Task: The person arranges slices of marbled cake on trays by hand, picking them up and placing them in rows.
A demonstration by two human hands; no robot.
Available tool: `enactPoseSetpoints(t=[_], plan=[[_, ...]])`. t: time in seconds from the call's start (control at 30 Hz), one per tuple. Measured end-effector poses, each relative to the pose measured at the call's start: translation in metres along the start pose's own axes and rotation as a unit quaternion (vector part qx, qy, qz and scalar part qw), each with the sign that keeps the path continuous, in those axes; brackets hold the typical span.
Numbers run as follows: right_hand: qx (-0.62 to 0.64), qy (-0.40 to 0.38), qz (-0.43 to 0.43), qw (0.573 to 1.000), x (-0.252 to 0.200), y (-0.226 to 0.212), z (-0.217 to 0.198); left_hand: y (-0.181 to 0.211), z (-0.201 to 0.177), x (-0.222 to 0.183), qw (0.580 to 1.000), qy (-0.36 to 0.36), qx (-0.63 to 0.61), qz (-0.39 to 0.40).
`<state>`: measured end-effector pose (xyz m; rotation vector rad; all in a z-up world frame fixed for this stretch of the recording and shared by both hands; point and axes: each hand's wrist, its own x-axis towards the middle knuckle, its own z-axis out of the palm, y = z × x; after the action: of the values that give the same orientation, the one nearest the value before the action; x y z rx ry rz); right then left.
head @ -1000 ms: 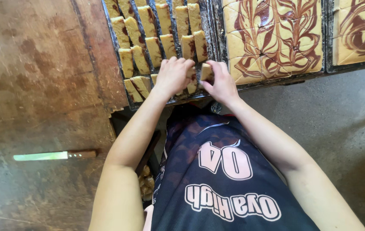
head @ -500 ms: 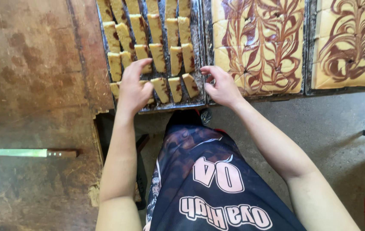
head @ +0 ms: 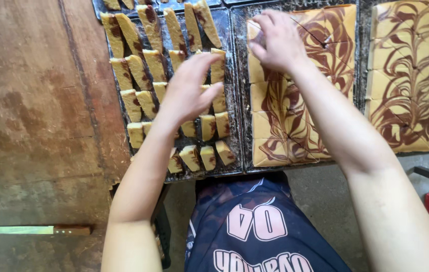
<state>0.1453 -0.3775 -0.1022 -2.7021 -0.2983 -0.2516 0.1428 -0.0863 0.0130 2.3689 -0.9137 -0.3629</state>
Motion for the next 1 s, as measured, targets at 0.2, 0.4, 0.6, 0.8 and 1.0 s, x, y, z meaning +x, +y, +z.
enactPoseSetpoints(t=[0.2,0.4,0.6,0.8,1.0], plan=[[-0.060,-0.155,0.050,0.985,0.058,0.046,0.026,0.021,0.025,0.078,0.988,-0.150,0.041,-0.015],[0.088,-0.198,0.099,0.971,0.080,0.072,0.016,0.005,0.039,0.102,0.985,-0.136,0.101,-0.033],[0.141,-0.113,0.076,0.981,0.076,0.092,-0.024,-0.003,0.089,0.171,0.969,-0.139,0.202,0.005],[0.094,-0.091,0.018,0.991,0.063,0.089,-0.025,-0.004,0.098,0.201,0.961,-0.176,0.212,0.003],[0.154,-0.128,0.096,0.975,0.057,0.093,-0.005,-0.016,0.080,0.179,0.971,-0.185,0.144,-0.037]])
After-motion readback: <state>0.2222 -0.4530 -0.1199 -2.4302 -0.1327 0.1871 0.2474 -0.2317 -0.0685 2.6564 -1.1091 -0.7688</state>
